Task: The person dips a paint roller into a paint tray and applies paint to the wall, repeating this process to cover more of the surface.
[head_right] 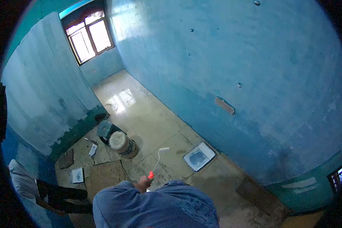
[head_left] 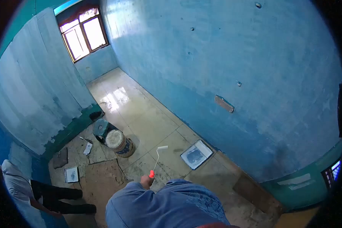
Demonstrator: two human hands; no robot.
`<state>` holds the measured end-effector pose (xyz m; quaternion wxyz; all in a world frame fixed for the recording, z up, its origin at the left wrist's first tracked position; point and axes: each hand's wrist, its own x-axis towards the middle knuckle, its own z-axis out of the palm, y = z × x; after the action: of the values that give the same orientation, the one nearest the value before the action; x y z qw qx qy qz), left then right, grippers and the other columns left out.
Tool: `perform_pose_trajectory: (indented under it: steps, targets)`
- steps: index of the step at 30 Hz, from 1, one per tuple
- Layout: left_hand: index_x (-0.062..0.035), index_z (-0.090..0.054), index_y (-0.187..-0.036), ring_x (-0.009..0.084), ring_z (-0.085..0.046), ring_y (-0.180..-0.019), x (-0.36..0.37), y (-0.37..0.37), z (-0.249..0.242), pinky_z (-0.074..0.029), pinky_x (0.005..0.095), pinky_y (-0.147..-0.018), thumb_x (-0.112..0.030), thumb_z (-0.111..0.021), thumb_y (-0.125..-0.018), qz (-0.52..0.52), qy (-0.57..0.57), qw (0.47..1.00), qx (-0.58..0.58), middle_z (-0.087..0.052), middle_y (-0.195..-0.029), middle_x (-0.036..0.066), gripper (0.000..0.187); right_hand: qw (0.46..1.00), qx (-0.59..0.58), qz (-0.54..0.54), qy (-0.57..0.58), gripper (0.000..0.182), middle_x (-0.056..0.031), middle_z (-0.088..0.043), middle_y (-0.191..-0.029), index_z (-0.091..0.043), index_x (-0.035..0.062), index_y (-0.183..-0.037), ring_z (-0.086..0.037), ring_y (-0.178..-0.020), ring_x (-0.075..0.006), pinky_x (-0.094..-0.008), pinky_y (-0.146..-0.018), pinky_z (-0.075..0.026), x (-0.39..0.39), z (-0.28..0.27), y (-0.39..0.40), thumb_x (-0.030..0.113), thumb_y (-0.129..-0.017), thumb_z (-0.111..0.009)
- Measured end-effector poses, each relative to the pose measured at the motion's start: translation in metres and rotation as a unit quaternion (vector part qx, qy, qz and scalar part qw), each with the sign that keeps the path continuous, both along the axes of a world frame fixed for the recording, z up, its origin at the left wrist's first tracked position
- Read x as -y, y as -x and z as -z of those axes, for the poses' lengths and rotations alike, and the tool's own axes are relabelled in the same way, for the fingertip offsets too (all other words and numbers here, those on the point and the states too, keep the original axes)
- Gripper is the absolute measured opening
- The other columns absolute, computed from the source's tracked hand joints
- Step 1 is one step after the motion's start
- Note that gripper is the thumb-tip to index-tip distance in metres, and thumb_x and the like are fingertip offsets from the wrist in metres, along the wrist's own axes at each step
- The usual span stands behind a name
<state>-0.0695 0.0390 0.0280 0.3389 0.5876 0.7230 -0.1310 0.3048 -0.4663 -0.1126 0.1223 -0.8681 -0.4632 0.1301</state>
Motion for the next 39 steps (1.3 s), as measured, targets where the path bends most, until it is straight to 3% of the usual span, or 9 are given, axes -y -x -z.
perform_pose_trajectory:
  steps: [10, 20, 22, 25, 28, 31, 34, 37, 39]
  targets:
    - [-0.0043, -0.070, -0.076, 0.0266, -0.067, -0.068, -0.051, -0.054, 0.033, -0.051, 0.0386, -0.065, -0.052, -0.059, -0.078, 0.078, -0.005, 0.992, 0.102, -0.068, -0.069, 0.011, 0.049, 0.957, -0.242, 0.155, 0.034, 0.016, -0.0109, -0.061, -0.081, -0.058, 0.0039, -0.094, -0.061, -0.070, -0.0207, -0.0324, -0.054, -0.048, -0.063, -0.077, -0.005, 0.018, -0.087, -0.056]
    - [-0.0039, -0.069, -0.070, 0.0258, -0.067, -0.065, -0.057, -0.031, 0.068, -0.052, 0.0378, -0.063, -0.050, -0.059, -0.079, 0.147, 0.013, 0.984, 0.102, -0.066, -0.062, 0.010, 0.048, 0.828, -0.460, 0.321, -0.021, 0.016, -0.0111, -0.061, -0.082, -0.059, 0.0044, -0.092, -0.061, -0.072, -0.0211, -0.0329, -0.055, -0.048, -0.167, -0.107, -0.023, 0.020, -0.089, -0.056]
    - [-0.0039, -0.069, -0.070, 0.0256, -0.067, -0.063, -0.049, -0.021, 0.048, -0.052, 0.0384, -0.063, -0.048, -0.059, -0.079, 0.125, 0.011, 0.988, 0.089, -0.066, -0.062, 0.010, 0.047, 0.796, -0.501, 0.339, -0.035, 0.016, -0.0112, -0.061, -0.083, -0.059, 0.0045, -0.092, -0.061, -0.072, -0.0211, -0.0330, -0.056, -0.049, -0.194, -0.116, -0.032, 0.020, -0.089, -0.056]
    - [-0.0038, -0.069, -0.069, 0.0246, -0.067, -0.064, -0.030, -0.008, 0.007, -0.052, 0.0388, -0.064, -0.049, -0.058, -0.079, 0.070, 0.030, 0.993, 0.095, -0.066, -0.062, 0.010, 0.047, 0.823, -0.476, 0.308, 0.022, 0.017, -0.0094, -0.061, -0.081, -0.059, 0.0048, -0.091, -0.060, -0.070, -0.0194, -0.0320, -0.055, -0.048, -0.216, -0.129, -0.048, 0.021, -0.089, -0.056]
    - [-0.0027, -0.069, -0.075, 0.0251, -0.068, -0.065, -0.021, 0.012, 0.040, -0.052, 0.0384, -0.065, -0.049, -0.058, -0.079, 0.059, 0.034, 0.996, 0.058, -0.066, -0.063, 0.011, 0.047, 0.848, -0.441, 0.271, 0.111, 0.019, -0.0068, -0.061, -0.079, -0.060, 0.0054, -0.091, -0.058, -0.067, -0.0168, -0.0305, -0.054, -0.046, -0.219, -0.136, -0.056, 0.024, -0.089, -0.056]
    - [-0.0014, -0.069, -0.078, 0.0263, -0.068, -0.067, -0.009, 0.031, 0.062, -0.052, 0.0388, -0.068, -0.049, -0.059, -0.079, -0.005, 0.050, 0.996, 0.078, -0.067, -0.065, 0.012, 0.049, 0.835, -0.472, 0.276, 0.064, 0.021, -0.0056, -0.061, -0.076, -0.061, 0.0055, -0.095, -0.058, -0.065, -0.0159, -0.0312, -0.054, -0.046, -0.196, -0.016, -0.086, 0.026, -0.089, -0.058]
    - [0.0003, -0.067, -0.078, 0.0299, -0.068, -0.074, 0.010, 0.039, 0.095, -0.052, 0.0408, -0.071, -0.049, -0.060, -0.077, 0.020, -0.053, 0.998, -0.020, -0.068, -0.072, 0.015, 0.050, 0.832, -0.460, 0.303, 0.071, 0.027, -0.0045, -0.062, -0.083, -0.059, 0.0037, -0.102, -0.058, -0.072, -0.0123, -0.0292, -0.057, -0.048, -0.235, -0.100, -0.078, 0.028, -0.088, -0.060]
    - [-0.0009, -0.065, -0.077, 0.0325, -0.067, -0.077, 0.008, 0.043, 0.109, -0.052, 0.0430, -0.069, -0.047, -0.060, -0.076, 0.064, -0.043, 0.996, 0.052, -0.067, -0.073, 0.015, 0.047, 0.854, -0.436, 0.280, 0.053, 0.026, -0.0040, -0.063, -0.077, -0.061, 0.0066, -0.100, -0.057, -0.064, -0.0132, -0.0293, -0.054, -0.046, -0.247, -0.100, -0.079, 0.030, -0.090, -0.058]
    - [-0.0003, -0.064, -0.074, 0.0323, -0.065, -0.068, -0.001, 0.033, 0.109, -0.051, 0.0428, -0.061, -0.044, -0.060, -0.077, -0.128, 0.054, 0.983, 0.120, -0.064, -0.067, 0.015, 0.044, 0.852, -0.432, 0.290, 0.059, 0.023, -0.0043, -0.062, -0.081, -0.059, 0.0055, -0.099, -0.057, -0.064, -0.0127, -0.0276, -0.053, -0.047, -0.254, -0.121, -0.075, 0.027, -0.090, -0.057]
